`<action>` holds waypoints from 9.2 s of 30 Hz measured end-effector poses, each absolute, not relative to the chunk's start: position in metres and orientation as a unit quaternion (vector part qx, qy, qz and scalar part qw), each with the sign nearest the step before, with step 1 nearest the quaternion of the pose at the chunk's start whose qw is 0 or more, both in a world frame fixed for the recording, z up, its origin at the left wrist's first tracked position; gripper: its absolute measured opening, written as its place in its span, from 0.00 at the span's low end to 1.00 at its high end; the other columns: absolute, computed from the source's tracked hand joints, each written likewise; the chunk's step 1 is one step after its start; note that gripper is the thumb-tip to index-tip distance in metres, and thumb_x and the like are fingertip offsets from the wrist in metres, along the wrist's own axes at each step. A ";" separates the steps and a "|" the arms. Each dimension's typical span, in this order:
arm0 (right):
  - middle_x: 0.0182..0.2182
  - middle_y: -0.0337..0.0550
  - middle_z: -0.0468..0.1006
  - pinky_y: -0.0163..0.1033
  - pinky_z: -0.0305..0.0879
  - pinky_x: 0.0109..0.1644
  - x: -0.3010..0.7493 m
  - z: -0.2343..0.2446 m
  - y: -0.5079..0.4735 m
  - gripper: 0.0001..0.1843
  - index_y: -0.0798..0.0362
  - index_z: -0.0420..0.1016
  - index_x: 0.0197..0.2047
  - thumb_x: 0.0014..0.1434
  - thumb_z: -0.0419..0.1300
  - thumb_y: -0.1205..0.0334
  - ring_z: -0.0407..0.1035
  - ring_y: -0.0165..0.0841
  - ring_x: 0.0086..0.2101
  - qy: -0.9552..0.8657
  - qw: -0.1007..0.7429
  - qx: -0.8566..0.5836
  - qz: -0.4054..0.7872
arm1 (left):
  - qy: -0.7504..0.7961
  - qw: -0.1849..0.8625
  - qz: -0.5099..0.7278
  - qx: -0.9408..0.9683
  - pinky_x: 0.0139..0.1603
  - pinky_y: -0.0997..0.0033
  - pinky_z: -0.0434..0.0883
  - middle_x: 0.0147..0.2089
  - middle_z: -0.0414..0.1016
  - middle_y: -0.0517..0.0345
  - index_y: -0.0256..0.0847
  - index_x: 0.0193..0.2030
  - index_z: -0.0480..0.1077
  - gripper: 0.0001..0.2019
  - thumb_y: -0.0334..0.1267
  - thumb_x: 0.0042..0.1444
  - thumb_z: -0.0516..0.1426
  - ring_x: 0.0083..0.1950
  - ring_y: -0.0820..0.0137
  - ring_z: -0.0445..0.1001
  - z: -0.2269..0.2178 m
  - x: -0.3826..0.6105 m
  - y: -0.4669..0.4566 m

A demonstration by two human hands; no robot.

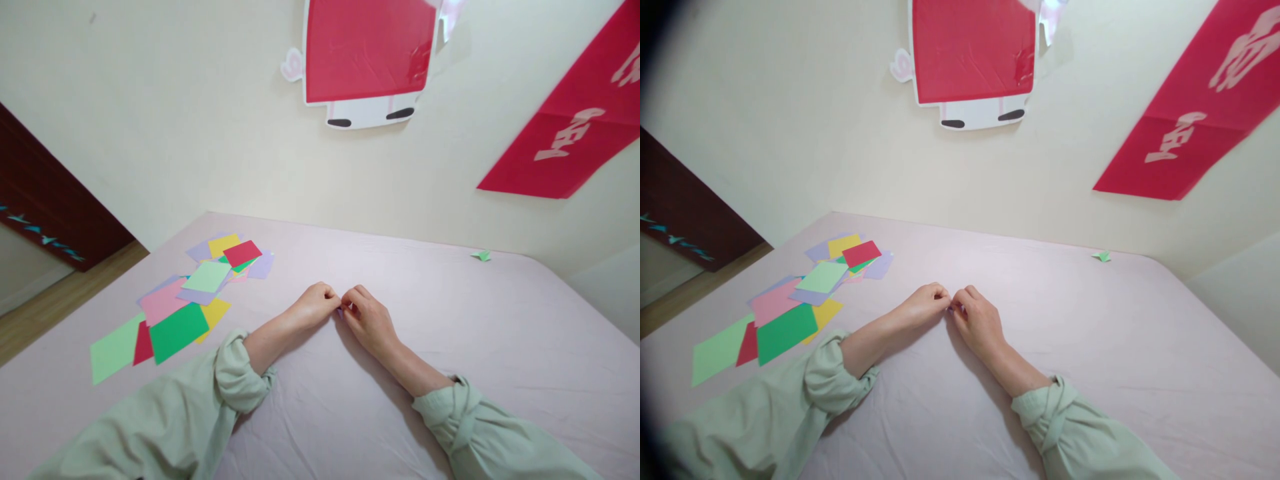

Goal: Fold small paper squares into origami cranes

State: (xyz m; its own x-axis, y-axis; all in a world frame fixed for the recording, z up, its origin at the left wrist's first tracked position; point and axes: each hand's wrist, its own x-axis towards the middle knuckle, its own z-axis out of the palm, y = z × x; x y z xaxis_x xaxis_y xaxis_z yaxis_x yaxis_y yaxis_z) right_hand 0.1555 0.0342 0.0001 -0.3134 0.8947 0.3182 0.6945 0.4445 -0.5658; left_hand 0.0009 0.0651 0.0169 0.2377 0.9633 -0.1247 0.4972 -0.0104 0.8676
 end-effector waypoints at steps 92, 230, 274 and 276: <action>0.29 0.36 0.68 0.36 0.59 0.32 0.168 -0.006 0.040 0.03 0.50 0.67 0.32 0.57 0.54 0.67 0.63 0.30 0.27 -0.742 0.333 -0.534 0.231 | 0.454 0.368 0.326 0.743 0.36 0.73 0.64 0.30 0.67 0.61 0.39 0.32 0.68 0.03 0.28 0.52 0.54 0.33 0.72 0.66 0.003 -0.010 0.058; 0.27 0.43 0.71 0.38 0.55 0.30 0.442 0.007 0.118 0.03 0.52 0.67 0.29 0.55 0.54 0.64 0.60 0.32 0.26 -0.428 0.359 -0.827 -0.063 | 0.503 0.288 0.329 0.746 0.34 0.70 0.64 0.33 0.67 0.61 0.42 0.33 0.67 0.06 0.30 0.54 0.49 0.32 0.70 0.67 -0.013 -0.011 0.065; 0.40 0.50 0.76 0.40 0.61 0.37 0.466 -0.021 0.157 0.11 0.53 0.73 0.40 0.58 0.56 0.56 0.70 0.40 0.38 -0.362 0.227 -0.903 -0.052 | 0.523 0.286 0.297 0.746 0.34 0.71 0.62 0.33 0.67 0.61 0.43 0.34 0.68 0.07 0.32 0.55 0.49 0.31 0.71 0.66 -0.012 -0.007 0.066; 0.40 0.49 0.76 0.41 0.62 0.38 0.466 -0.021 0.157 0.11 0.52 0.73 0.40 0.58 0.56 0.55 0.70 0.40 0.38 -0.358 0.223 -0.905 -0.051 | 0.523 0.285 0.298 0.746 0.34 0.71 0.62 0.33 0.67 0.61 0.43 0.34 0.68 0.07 0.32 0.55 0.49 0.31 0.71 0.66 -0.012 -0.007 0.066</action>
